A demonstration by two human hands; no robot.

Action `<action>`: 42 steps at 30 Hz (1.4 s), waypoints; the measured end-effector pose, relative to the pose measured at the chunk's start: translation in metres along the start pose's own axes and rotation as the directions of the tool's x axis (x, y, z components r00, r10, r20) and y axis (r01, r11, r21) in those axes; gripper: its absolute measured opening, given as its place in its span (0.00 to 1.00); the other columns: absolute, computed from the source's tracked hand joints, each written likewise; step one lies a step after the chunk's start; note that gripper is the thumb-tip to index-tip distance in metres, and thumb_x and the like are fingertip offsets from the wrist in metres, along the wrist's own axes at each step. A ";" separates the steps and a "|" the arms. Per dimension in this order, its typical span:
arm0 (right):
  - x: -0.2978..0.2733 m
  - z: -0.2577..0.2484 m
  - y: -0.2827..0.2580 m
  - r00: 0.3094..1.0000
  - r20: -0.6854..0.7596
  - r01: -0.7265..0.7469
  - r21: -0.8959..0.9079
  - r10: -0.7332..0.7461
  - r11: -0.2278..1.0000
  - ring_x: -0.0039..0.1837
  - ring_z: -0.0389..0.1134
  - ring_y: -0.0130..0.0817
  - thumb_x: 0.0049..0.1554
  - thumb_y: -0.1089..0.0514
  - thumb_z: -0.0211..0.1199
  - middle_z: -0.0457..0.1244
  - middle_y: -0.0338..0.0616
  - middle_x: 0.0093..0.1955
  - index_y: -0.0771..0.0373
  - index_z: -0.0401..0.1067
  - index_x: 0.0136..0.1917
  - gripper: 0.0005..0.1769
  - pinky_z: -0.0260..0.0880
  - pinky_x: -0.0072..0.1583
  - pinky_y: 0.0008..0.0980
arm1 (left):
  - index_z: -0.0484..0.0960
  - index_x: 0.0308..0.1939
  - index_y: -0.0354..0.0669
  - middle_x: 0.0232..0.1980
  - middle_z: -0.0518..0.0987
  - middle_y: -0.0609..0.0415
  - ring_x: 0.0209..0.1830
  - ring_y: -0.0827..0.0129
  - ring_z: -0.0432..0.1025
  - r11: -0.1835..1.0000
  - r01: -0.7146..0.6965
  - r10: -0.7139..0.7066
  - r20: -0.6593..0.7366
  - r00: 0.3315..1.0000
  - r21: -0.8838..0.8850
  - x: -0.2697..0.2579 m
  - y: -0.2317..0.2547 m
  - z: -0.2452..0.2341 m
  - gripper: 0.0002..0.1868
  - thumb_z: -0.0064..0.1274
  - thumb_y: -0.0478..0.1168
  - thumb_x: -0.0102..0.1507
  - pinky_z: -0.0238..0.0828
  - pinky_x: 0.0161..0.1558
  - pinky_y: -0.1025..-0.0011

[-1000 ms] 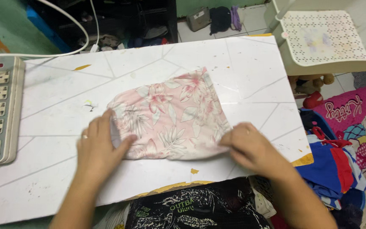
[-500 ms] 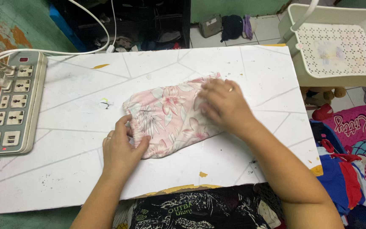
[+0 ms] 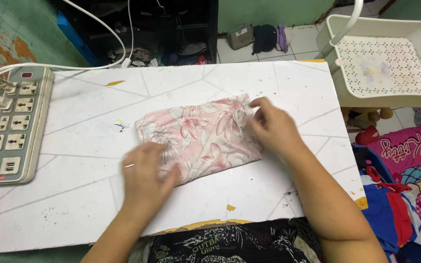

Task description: The person folds several pieces of clothing one by one on a white table, including a floral top, striped shorts, a floral top, dark shorts, a yellow patterned top, and plaid shorts. Each item is smoothed and folded into a compact shape before being placed into a white basket.

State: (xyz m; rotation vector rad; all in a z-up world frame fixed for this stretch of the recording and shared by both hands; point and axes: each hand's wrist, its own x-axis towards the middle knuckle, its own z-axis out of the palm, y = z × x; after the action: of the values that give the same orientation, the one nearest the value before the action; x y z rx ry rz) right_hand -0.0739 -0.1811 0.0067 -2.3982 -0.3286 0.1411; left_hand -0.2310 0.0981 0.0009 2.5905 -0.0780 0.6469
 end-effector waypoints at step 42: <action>-0.007 0.070 -0.001 0.820 0.283 0.572 -0.399 -0.497 0.717 0.84 0.35 0.54 0.60 0.25 0.45 0.43 0.55 0.84 0.62 0.47 0.81 0.51 0.27 0.77 0.66 | 0.66 0.55 0.36 0.53 0.76 0.40 0.46 0.70 0.75 0.297 0.515 -0.444 0.361 0.820 -0.804 0.023 -0.042 0.027 0.22 0.53 0.25 0.59 0.77 0.45 0.72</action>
State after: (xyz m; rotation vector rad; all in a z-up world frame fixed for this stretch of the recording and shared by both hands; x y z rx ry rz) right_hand -0.0940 -0.1377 -0.0455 -2.6451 -1.2535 -0.0284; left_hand -0.1923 0.1248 -0.0273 1.4390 0.2838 0.1600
